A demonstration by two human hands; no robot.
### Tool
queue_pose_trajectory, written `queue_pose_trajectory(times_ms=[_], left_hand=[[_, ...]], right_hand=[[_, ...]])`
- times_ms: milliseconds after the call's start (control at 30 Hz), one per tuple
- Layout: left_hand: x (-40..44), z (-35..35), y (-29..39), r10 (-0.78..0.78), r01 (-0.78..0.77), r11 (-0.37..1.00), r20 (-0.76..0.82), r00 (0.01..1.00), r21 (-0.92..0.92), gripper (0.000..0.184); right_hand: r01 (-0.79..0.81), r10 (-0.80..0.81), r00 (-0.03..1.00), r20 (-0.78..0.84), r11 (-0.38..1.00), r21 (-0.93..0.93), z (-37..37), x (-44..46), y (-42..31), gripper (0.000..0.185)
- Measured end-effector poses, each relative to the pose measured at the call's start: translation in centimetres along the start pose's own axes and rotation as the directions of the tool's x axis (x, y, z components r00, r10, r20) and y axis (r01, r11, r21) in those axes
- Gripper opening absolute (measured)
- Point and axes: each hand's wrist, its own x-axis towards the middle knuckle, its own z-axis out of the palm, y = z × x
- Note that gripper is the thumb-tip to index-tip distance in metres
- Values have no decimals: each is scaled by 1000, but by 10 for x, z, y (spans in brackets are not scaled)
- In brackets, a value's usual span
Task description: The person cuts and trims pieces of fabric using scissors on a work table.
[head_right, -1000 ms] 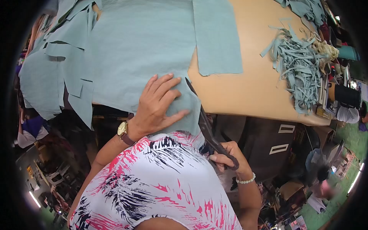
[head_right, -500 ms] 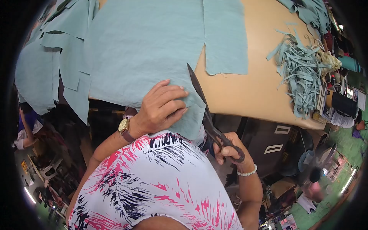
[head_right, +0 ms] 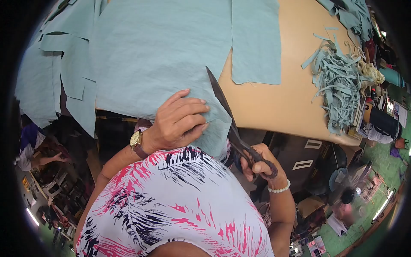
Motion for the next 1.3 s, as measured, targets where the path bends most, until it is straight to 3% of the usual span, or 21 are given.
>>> queue_pose_trajectory(times_ms=[800,1100,1300], left_hand=[[3,-5,4,-50,47,998,71,996,45,27],[1,-4,2,-55,54,998,64,996,22,28],[4,-14,5,-102,101,995,59,993,10,31]], right_hand=[[83,-79,996,-27,979,189,8,0,28,39],[28,-17,994,-108,994,108,22,2,26,23],[32,-20,990,-139,996,84,27,2,28,22]])
